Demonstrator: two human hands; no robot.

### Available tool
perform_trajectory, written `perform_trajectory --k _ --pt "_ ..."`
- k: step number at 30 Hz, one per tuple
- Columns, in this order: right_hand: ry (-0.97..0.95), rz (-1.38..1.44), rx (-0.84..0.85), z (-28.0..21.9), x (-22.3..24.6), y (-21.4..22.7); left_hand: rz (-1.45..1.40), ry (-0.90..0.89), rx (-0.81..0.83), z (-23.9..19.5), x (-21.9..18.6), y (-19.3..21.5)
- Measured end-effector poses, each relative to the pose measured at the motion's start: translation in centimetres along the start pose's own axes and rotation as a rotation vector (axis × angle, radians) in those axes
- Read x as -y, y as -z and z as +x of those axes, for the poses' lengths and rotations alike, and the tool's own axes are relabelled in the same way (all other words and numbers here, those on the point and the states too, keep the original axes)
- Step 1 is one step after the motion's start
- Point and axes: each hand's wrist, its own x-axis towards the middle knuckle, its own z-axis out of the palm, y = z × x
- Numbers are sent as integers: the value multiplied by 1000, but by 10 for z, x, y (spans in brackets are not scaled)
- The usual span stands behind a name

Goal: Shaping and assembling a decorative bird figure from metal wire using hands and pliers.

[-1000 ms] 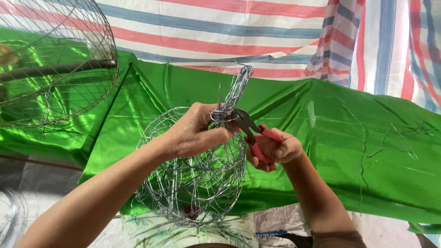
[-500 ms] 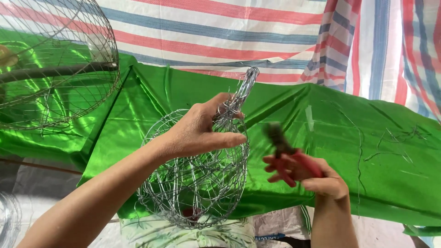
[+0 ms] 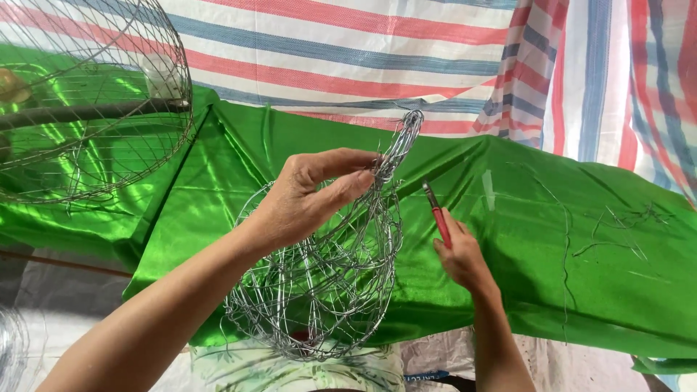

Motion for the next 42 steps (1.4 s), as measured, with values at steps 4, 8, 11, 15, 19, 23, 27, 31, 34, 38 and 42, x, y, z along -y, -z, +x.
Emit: perform_trajectory --k 4,8,11,15,19,23,27,31,34,38,42 --pt "34 -303 -32 3 -38 -36 -75 99 13 -10 6 1" --pt "-43 -508 40 7 -53 -61 26 113 -10 -14 -5 -2" --pt "-144 -529 169 5 -58 -72 107 90 24 -16 -3 5" --pt "-135 -525 218 0 -64 -71 203 84 60 -24 6 10" --pt "-120 -444 147 16 -5 -35 257 120 75 -27 8 16" --pt "370 407 -127 -4 133 52 494 193 157 -31 11 14" --pt "632 505 -22 4 189 55 575 201 224 -36 16 11" --pt "409 419 70 -2 230 53 708 167 233 -41 22 12" --pt "490 461 100 -2 249 56 703 74 236 -43 27 18" --pt "426 215 166 -1 259 58 686 96 267 -45 29 24" --pt "456 332 128 4 279 62 622 127 226 -45 26 32"
